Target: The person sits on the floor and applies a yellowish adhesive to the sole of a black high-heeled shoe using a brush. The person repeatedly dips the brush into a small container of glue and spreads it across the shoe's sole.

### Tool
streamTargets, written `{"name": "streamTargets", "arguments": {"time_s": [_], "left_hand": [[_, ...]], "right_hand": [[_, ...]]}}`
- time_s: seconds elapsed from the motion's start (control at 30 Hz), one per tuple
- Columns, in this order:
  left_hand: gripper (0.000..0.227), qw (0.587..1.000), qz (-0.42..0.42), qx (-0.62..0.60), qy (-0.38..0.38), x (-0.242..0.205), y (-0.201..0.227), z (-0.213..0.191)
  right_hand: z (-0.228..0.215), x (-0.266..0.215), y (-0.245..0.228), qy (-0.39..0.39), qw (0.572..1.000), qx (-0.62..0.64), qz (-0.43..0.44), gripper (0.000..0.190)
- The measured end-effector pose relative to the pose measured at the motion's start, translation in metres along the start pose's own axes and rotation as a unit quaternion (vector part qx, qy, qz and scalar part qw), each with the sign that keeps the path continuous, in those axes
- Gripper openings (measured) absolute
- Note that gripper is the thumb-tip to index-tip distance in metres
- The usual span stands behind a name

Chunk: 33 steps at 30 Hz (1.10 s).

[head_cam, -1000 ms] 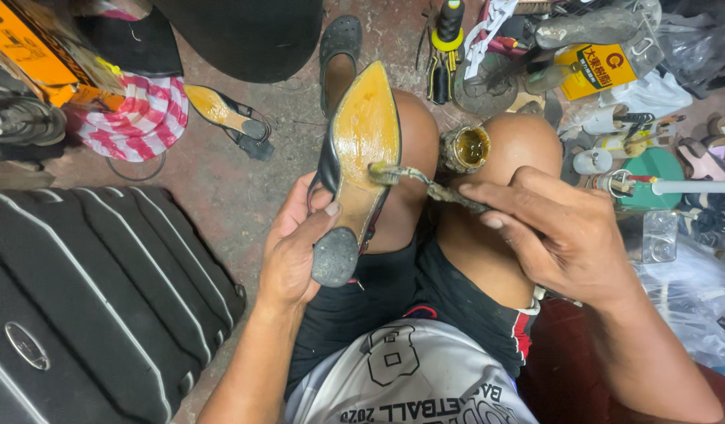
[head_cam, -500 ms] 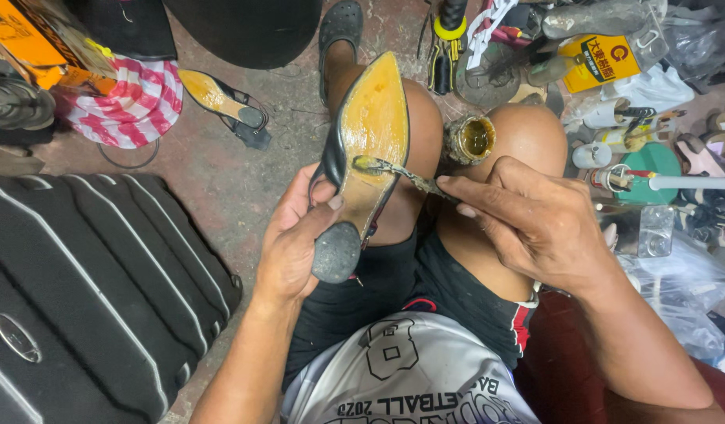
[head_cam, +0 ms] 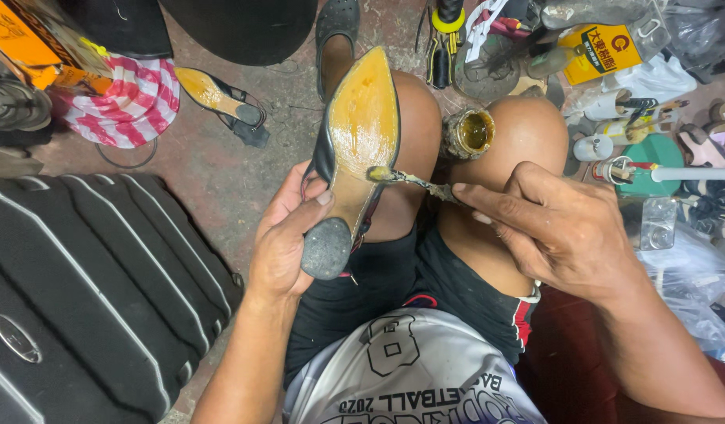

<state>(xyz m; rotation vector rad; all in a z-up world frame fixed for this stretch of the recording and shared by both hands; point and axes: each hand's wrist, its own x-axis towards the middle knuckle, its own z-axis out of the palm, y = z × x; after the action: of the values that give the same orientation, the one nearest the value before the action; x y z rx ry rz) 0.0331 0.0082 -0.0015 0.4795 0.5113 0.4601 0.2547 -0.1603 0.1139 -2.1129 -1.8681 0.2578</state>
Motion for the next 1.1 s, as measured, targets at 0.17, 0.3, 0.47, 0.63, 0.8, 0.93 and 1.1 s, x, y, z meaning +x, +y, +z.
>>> {"name": "streamTargets", "arguments": {"time_s": [0.17,0.3,0.47,0.63,0.8,0.93,1.1], "left_hand": [[0.05,1.0,-0.004,-0.003,0.0,-0.002,-0.001,-0.001],[0.052,1.0,-0.005,0.0,-0.007,-0.004,-0.001,-0.005],[0.05,0.999,-0.001,-0.001,-0.036,-0.008,0.0,-0.007],[0.047,0.998,-0.017,0.033,-0.046,-0.011,0.005,-0.007],[0.049,0.997,-0.019,0.047,-0.054,-0.013,0.006,-0.009],[0.051,0.996,-0.029,0.056,-0.065,-0.016,0.006,-0.017],[0.053,0.992,-0.047,0.084,-0.081,-0.018,0.007,-0.027]], "right_hand": [[-0.003,-0.004,0.0,0.015,1.0,-0.02,-0.006,0.052],[-0.006,-0.007,-0.001,0.028,0.998,-0.052,-0.003,0.056],[-0.008,-0.006,0.002,0.04,0.996,-0.079,-0.001,0.059],[-0.009,-0.003,0.005,0.05,0.996,-0.072,-0.007,0.059],[-0.011,0.002,0.007,0.077,0.994,-0.08,-0.013,0.055],[-0.011,0.007,0.012,0.076,0.993,-0.088,0.002,0.057],[-0.013,0.015,0.012,0.099,0.987,-0.126,-0.004,0.053]]}}
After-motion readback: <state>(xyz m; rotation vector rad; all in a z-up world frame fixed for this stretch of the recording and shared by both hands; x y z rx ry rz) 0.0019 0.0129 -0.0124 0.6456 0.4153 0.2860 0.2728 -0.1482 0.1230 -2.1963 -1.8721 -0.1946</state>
